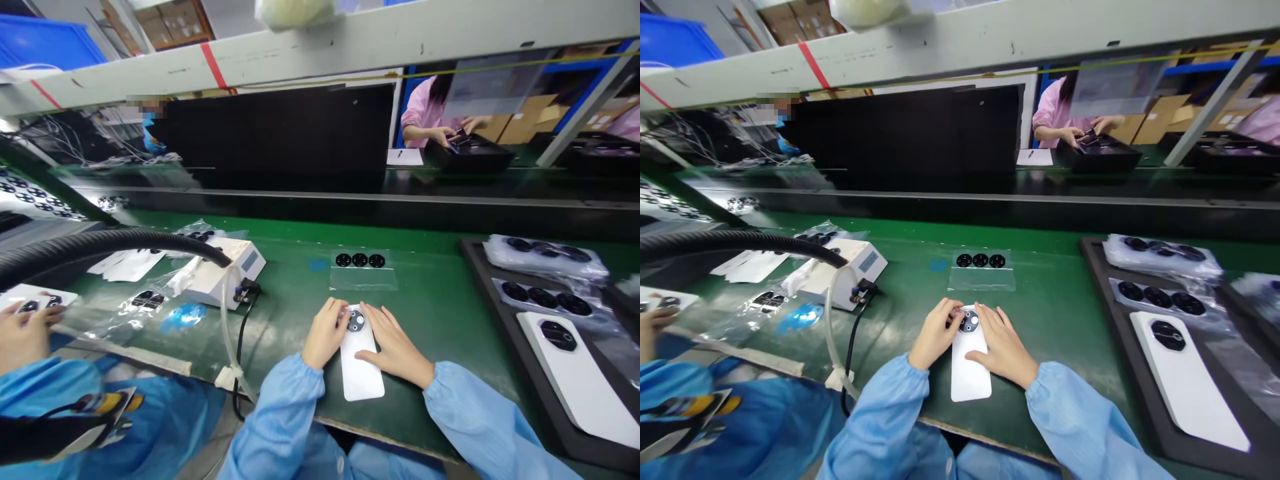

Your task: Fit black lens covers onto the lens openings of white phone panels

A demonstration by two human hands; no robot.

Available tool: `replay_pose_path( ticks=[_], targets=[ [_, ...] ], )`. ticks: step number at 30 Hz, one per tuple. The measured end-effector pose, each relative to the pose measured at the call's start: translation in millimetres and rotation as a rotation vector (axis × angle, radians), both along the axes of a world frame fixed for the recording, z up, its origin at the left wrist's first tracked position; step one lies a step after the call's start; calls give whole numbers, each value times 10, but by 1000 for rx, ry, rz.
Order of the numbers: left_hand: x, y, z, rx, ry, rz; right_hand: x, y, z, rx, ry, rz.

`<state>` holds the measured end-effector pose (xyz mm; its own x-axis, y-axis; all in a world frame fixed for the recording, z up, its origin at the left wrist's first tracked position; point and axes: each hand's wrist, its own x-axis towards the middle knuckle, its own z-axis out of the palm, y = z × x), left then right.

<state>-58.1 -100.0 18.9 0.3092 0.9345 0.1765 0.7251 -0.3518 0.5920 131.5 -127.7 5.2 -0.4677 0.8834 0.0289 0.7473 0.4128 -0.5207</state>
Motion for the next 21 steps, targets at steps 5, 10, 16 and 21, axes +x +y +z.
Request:
replay_pose_path(
  ticks=[5,10,16,21],
  targets=[
    [-28,393,24,-41,46,-172,-2,-34,-7,28,-25,-7],
    [-66,488,34,-81,108,-242,-14,-59,-10,28,-34,-4],
    [-86,599,28,-167,176,-343,9,75,33,1,-22,78],
    [-40,615,63,-158,274,-354,33,154,37,1,-11,114]
  ],
)
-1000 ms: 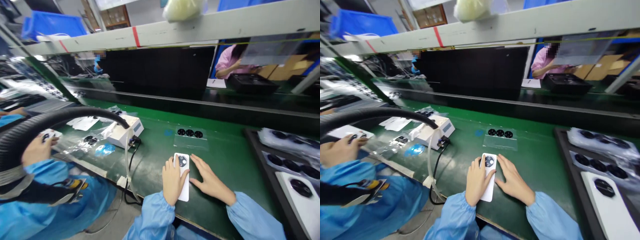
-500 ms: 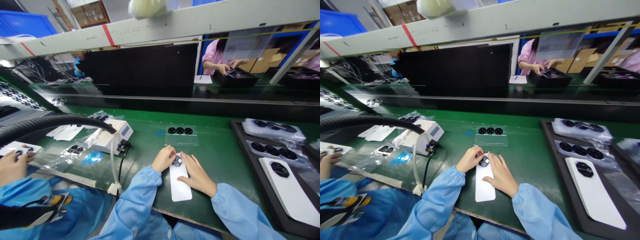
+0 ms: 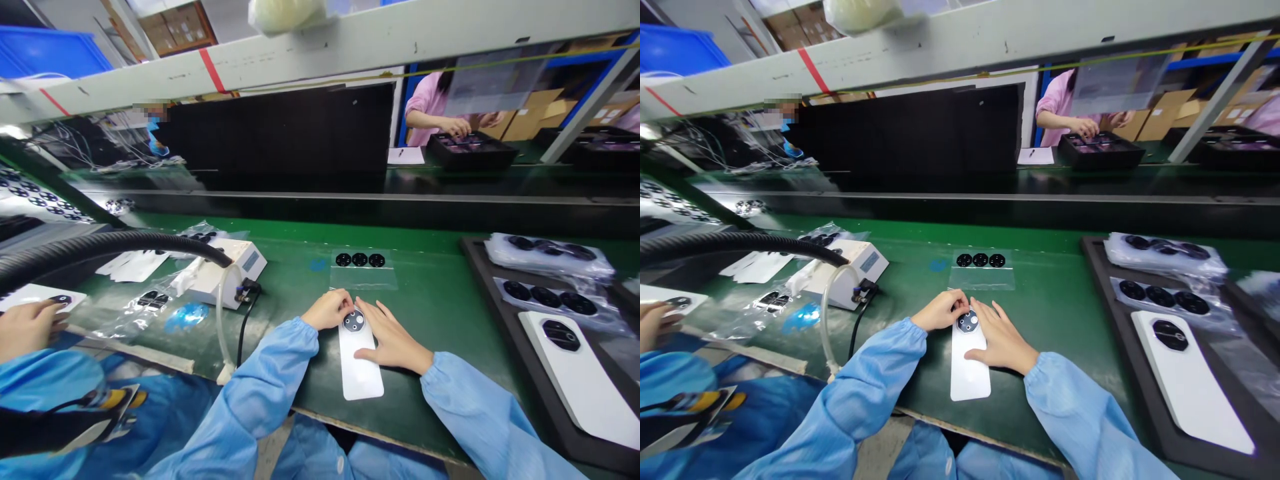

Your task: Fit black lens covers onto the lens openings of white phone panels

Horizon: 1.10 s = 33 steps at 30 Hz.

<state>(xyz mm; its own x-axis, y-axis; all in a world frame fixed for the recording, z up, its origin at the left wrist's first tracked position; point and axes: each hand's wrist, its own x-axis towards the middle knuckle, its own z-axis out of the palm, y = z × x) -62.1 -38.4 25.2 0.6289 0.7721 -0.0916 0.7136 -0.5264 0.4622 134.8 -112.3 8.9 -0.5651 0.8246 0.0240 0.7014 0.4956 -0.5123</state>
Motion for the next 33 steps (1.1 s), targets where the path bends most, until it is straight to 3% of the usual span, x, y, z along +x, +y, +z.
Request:
replay_pose_path(
  ticks=[6,12,18,24,33],
  targets=[
    [83,-142,62,118,100,-9,-29,-73,7,10,-21,-50],
    [101,-263,1,223,110,4,-56,-100,36,22,-27,-90],
    [81,-289,-33,267,90,2,-58,-105,40,27,-30,-98],
    [67,-376,23,288,49,-10,-64,-106,60,24,-17,-103],
    [-82,-787,3,280,-81,0,-61,-111,42,36,12,-108]
  ],
)
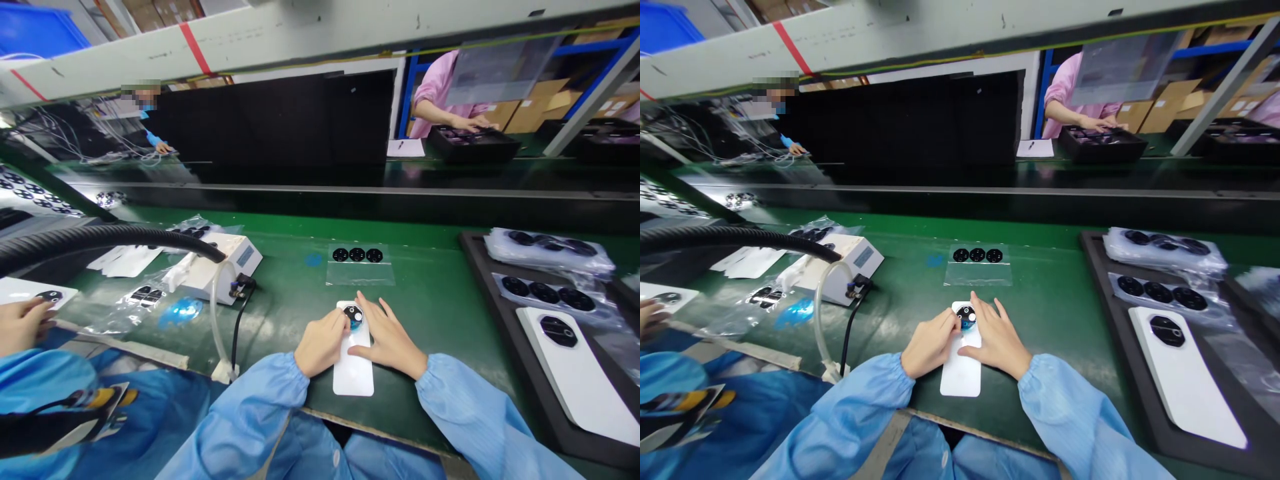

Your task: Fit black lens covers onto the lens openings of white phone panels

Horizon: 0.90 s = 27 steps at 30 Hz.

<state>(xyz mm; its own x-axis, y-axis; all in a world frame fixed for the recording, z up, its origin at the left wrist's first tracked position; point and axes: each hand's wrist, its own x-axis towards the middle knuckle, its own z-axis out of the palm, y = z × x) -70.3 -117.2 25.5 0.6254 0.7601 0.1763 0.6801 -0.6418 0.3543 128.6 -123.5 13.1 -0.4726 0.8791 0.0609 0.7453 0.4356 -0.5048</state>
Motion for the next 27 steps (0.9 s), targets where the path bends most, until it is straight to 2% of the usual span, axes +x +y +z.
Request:
replay_pose_path(
  ticks=[5,8,11,14,17,20,22,24,27],
  targets=[
    [-99,-371,16,-60,-169,76,10,-8,10,19,10,4],
    [-161,-603,62,-141,-291,131,22,-12,21,27,6,12],
    [-228,-800,47,-227,-391,184,38,-10,14,32,-3,27],
    [-292,-938,-10,-283,-462,237,51,-4,-9,34,-12,36],
    [-338,-974,-31,-299,-526,300,56,6,-32,34,-26,40],
    [-380,-832,-12,-289,-592,391,56,15,-50,28,-41,45],
    [-418,-604,-11,-260,-637,492,56,17,-56,24,-47,45],
    [-460,-271,-33,-206,-677,618,57,15,-58,22,-48,40],
    [-495,350,-79,-134,-691,770,57,11,-62,26,-45,31]
  ],
)
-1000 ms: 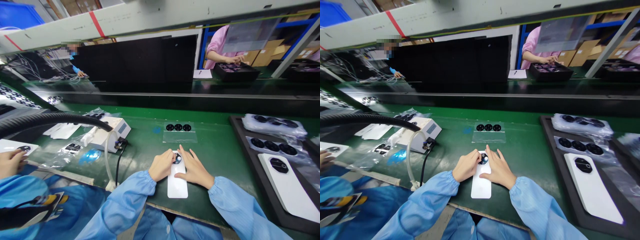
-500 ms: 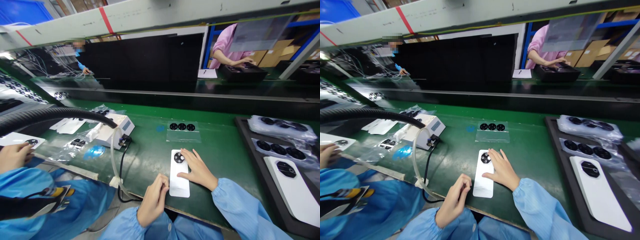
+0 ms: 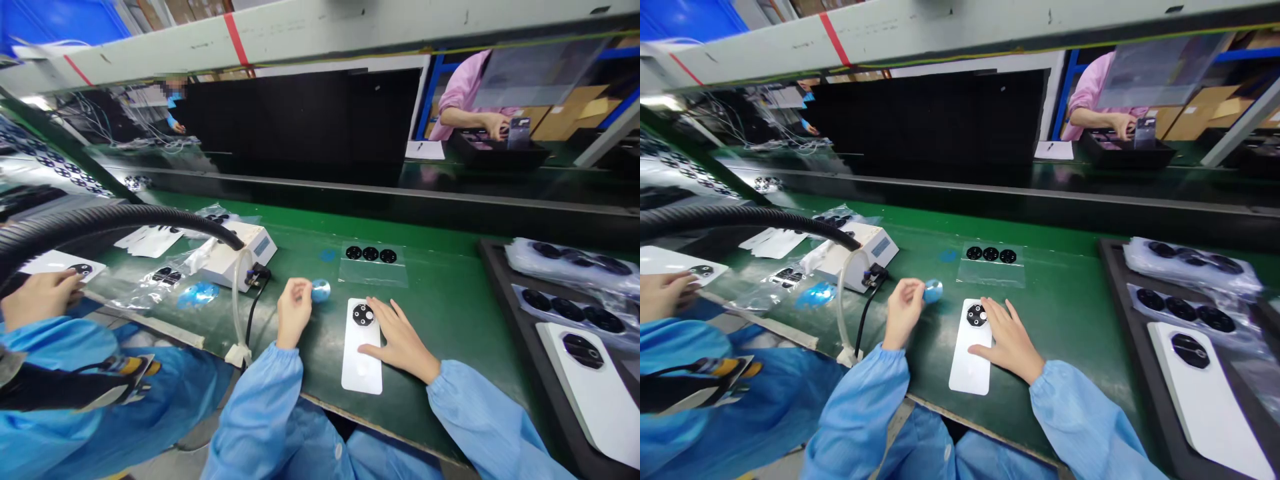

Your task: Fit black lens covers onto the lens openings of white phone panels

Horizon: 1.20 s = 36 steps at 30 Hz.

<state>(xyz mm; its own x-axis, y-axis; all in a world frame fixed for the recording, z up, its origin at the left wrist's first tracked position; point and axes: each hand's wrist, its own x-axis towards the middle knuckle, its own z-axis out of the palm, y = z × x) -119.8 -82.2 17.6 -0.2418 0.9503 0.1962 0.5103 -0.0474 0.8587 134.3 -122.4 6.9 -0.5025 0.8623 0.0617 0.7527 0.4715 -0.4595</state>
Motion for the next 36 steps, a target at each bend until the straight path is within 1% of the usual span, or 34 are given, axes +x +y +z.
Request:
replay_pose_path(
  ticks=[2,4,6,8,11,14,17,19,20,22,23,25,27,32,34,36],
  targets=[
    [10,416,-18,-24,37,56,-1,-1,-8,5,3,0],
    [40,777,-24,-56,98,87,-1,0,-22,11,6,2],
    [77,1049,-29,-92,174,108,1,2,-40,17,8,5],
    [106,1216,-44,-124,255,120,5,3,-57,24,11,7],
    [131,1290,-83,-122,369,116,13,3,-71,30,16,7],
    [147,1245,-122,-36,467,54,16,3,-77,30,29,5],
    [166,1186,-149,58,545,-126,17,5,-91,29,54,3],
    [170,1148,-164,85,580,-244,23,8,-107,26,79,0],
    [166,1119,-172,89,592,-283,28,9,-114,24,95,-4],
    [145,1016,-187,90,610,-323,40,12,-123,25,135,-23],
    [131,929,-195,88,618,-334,47,14,-123,27,160,-39],
    [101,661,-207,78,633,-351,58,17,-116,32,217,-84],
    [76,270,-212,60,650,-369,66,18,-105,30,275,-127],
    [11,-898,-152,23,682,-444,88,16,-92,7,384,-193],
    [-34,-1233,-121,28,680,-499,100,20,-91,-4,406,-208],
    [-93,-1426,-125,50,669,-554,110,32,-81,-14,416,-222]
  ],
)
